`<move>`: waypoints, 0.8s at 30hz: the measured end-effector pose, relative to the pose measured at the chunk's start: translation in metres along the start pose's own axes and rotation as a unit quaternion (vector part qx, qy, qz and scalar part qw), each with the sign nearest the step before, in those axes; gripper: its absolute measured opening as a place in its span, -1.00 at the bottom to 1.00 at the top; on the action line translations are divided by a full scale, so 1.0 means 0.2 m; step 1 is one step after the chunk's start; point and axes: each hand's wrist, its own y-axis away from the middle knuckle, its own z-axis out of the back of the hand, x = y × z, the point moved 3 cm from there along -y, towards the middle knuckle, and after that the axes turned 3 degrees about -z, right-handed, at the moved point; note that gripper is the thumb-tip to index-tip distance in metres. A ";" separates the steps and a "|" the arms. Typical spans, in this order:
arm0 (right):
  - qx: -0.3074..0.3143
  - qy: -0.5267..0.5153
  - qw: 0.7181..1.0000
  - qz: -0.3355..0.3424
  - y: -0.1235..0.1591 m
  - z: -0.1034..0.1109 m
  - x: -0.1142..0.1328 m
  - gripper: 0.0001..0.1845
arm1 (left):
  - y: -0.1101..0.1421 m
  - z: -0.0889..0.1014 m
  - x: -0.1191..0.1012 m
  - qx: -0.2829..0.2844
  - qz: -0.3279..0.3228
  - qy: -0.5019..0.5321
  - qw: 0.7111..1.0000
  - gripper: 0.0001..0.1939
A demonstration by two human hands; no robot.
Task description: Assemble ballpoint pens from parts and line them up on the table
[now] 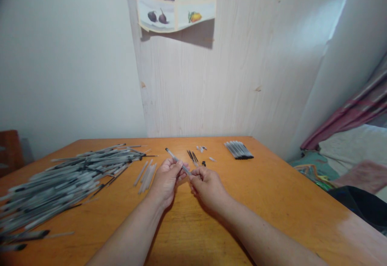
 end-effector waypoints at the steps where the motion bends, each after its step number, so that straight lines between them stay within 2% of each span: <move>1: -0.005 0.005 1.000 0.000 0.00 0.00 0.01 -0.80 | 0.00 0.00 0.00 0.001 0.003 0.002 1.000 -0.69; 7: -0.025 0.069 0.997 0.016 0.02 0.02 0.05 -0.80 | 0.01 -0.03 0.00 0.011 0.010 0.007 1.000 -0.71; 16: -0.025 0.080 0.996 0.021 0.04 0.03 0.08 -0.78 | 0.02 -0.04 0.00 0.023 0.019 0.003 1.000 -0.75; 24: -0.028 0.080 0.996 0.020 0.05 0.04 0.09 -0.79 | 0.03 -0.06 0.01 0.026 0.021 0.012 0.999 -0.69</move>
